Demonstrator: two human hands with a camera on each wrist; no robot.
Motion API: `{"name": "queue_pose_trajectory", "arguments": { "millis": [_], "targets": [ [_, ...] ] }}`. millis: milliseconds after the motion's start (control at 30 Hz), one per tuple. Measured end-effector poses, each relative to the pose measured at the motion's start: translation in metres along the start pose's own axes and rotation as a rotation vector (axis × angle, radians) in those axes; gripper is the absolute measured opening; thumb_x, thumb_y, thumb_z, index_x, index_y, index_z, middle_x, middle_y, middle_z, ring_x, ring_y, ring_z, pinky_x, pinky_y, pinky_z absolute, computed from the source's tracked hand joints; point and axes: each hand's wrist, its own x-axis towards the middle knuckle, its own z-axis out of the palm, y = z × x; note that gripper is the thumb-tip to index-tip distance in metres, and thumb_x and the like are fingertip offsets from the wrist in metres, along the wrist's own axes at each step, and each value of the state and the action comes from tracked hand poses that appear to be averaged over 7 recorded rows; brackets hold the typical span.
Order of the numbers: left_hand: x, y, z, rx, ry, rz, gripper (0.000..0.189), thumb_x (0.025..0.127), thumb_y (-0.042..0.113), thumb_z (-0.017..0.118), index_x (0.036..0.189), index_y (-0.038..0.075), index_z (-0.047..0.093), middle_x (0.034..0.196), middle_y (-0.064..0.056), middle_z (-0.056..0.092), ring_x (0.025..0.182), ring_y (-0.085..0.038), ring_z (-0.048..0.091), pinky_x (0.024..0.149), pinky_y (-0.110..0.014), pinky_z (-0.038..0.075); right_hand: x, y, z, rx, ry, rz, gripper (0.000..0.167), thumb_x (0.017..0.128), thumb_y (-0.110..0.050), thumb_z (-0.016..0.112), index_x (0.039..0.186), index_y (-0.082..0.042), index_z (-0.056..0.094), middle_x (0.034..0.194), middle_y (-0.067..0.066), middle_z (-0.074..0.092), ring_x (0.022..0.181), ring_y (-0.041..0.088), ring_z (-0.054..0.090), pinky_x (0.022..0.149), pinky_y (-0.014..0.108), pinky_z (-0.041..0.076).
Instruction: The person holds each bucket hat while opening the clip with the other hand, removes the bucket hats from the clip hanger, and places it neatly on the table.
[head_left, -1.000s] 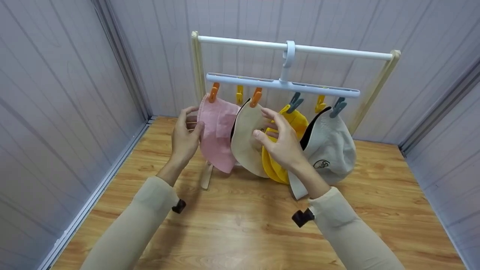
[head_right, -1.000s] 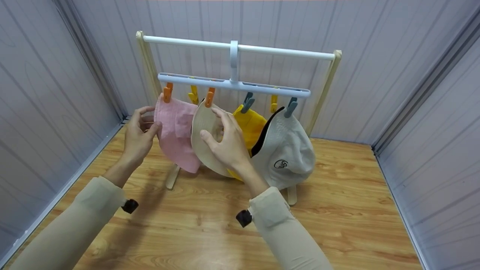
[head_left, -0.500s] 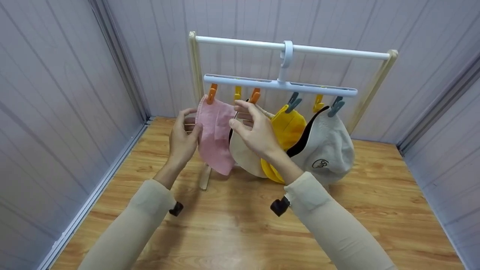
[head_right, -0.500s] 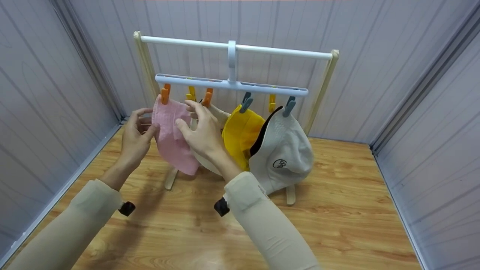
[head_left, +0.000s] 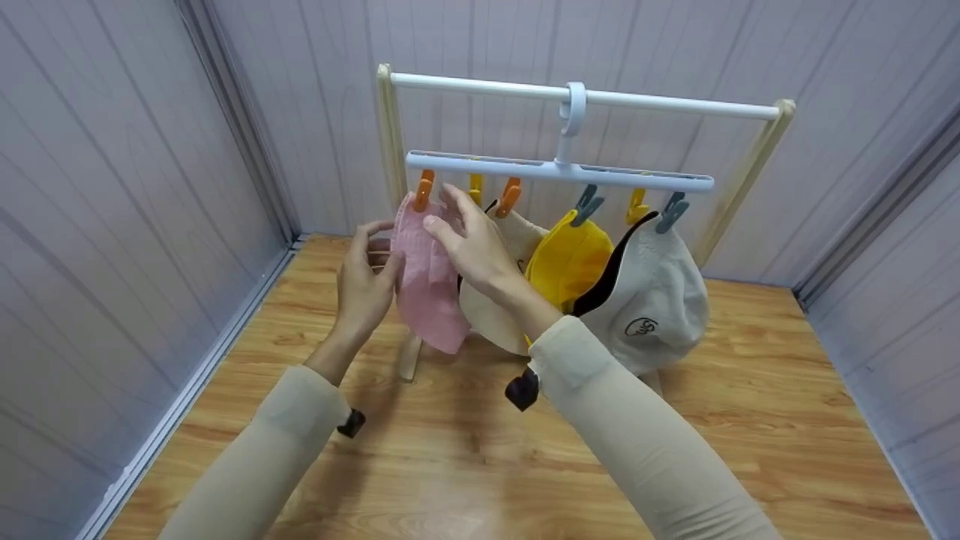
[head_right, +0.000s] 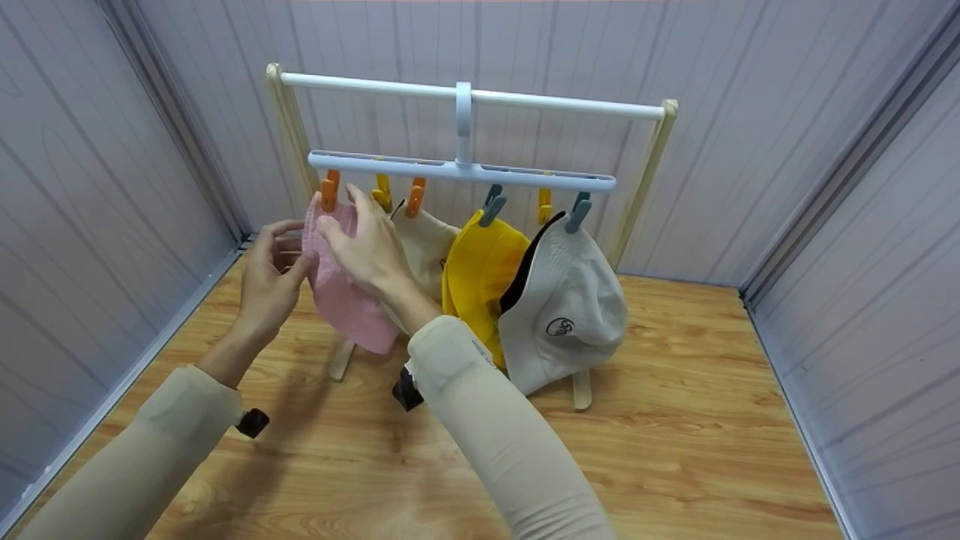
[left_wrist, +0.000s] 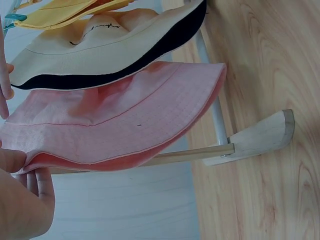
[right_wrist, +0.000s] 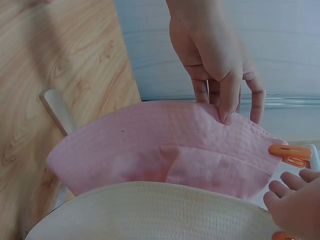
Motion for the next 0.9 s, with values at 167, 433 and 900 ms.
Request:
{"name": "queue_pose_trajectory", "arguments": {
  "millis": [167, 433, 900],
  "targets": [
    [0.000, 0.001, 0.001, -0.010, -0.010, -0.004, 0.041, 0.103, 0.003, 0.066, 0.142, 0.012, 0.059, 0.116, -0.013, 0.073, 0.103, -0.023, 0.070, 0.091, -0.035, 0.058, 0.008, -0.003, 0.002, 0.035, 0.002, 0.050, 0.069, 0.109, -0.028, 0.058, 0.166, -0.004, 0.029, 0.169, 0.012, 0.039, 0.152, 0.023, 0.044, 0.123, 0.032, 0.037],
    [-0.001, 0.001, -0.001, -0.016, -0.019, -0.015, 0.041, 0.103, 0.003, 0.066, 0.143, 0.012, 0.058, 0.116, -0.014, 0.073, 0.102, -0.023, 0.070, 0.091, -0.037, 0.058, 0.021, -0.001, 0.007, 0.152, 0.000, 0.062, 0.060, 0.112, -0.023, 0.052, 0.165, -0.001, 0.031, 0.163, 0.016, 0.046, 0.151, 0.023, 0.044, 0.123, 0.029, 0.035],
    [-0.002, 0.000, -0.003, -0.007, -0.027, 0.000, 0.042, 0.103, 0.005, 0.067, 0.143, 0.012, 0.058, 0.116, -0.013, 0.073, 0.102, -0.022, 0.071, 0.092, -0.034, 0.058, 0.038, -0.003, 0.020, 0.244, 0.107, 0.087, 0.042, 0.114, -0.016, 0.051, 0.151, 0.003, 0.049, 0.141, 0.017, 0.063, 0.130, 0.026, 0.061, 0.110, 0.027, 0.046]
  ]
}}
